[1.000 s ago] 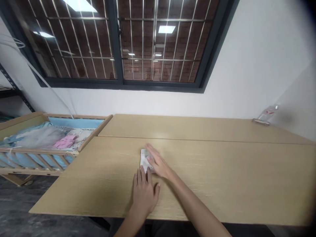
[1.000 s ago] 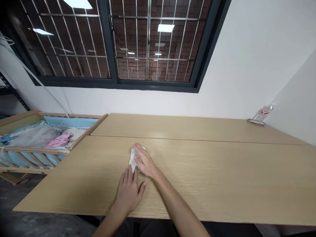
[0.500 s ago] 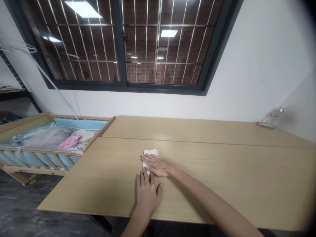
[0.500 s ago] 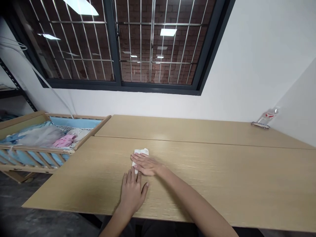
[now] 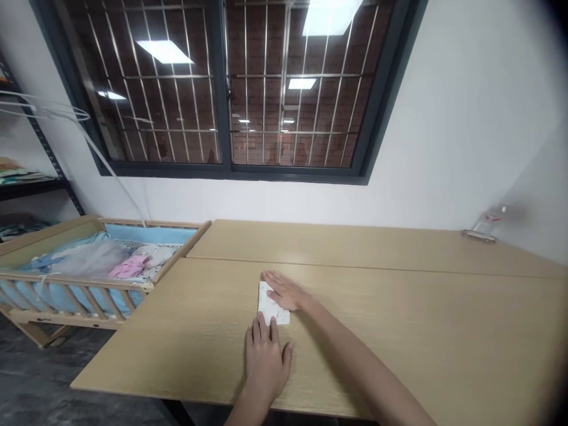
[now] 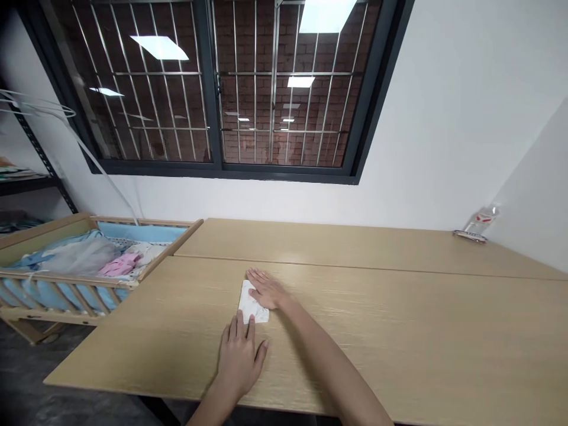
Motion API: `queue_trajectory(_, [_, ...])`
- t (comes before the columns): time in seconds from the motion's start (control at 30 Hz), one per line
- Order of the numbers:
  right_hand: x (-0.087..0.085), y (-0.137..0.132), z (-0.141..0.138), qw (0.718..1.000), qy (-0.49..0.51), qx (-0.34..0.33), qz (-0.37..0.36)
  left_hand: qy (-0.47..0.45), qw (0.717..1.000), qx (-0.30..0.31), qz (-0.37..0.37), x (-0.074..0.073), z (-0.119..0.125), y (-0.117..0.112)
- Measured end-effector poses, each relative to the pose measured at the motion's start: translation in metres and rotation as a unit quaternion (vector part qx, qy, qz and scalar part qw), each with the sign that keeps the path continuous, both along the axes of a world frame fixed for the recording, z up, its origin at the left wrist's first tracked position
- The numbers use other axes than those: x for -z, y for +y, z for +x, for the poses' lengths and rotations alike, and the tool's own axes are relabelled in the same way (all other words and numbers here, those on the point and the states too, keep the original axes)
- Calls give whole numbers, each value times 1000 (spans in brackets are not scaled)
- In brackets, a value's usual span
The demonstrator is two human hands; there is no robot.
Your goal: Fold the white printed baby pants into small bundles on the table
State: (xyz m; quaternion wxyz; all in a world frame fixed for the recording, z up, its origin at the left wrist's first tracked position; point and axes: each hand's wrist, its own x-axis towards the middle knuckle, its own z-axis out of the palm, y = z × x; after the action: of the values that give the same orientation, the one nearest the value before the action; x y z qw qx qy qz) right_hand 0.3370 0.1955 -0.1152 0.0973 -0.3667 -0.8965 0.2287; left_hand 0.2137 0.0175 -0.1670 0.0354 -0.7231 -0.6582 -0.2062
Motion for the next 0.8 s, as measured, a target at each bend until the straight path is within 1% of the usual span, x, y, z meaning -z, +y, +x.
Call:
queue_trajectory(0.1, [9, -2, 6, 994, 76, 79, 8, -21, 1000, 0, -1, -6, -13, 3])
queue_trajectory(0.17, [16, -1, 12, 981, 140, 135, 26, -34, 999, -14, -22, -14, -26, 8])
queue_trajectory(0.2, [19, -1, 15, 973, 170, 152, 36, -37, 998, -26, -39, -18, -32, 12])
queue_trajectory(0.3, [26, -2, 21, 960, 228, 159, 36, -25, 994, -65, -88, -31, -42, 26])
queue_trajectory(0.4, [29, -5, 23, 949, 267, 165, -7, -14, 990, -77, -120, -40, -40, 41])
queue_trajectory(0.5, [35, -10, 21, 931, 300, 204, -37, -10, 988, -54, -146, -44, -34, 50])
queue_trajectory(0.6, [41, -15, 17, 921, 307, 236, -40, -8, 988, -22, -154, -44, -32, 51])
queue_trajectory(0.7, [43, -25, 10, 913, 322, 247, -47, -25, 987, 7, -159, -43, -36, 46])
queue_trajectory(0.8, [37, -41, -2, 902, 336, 249, -104, -69, 984, 31, -161, -42, -49, 36])
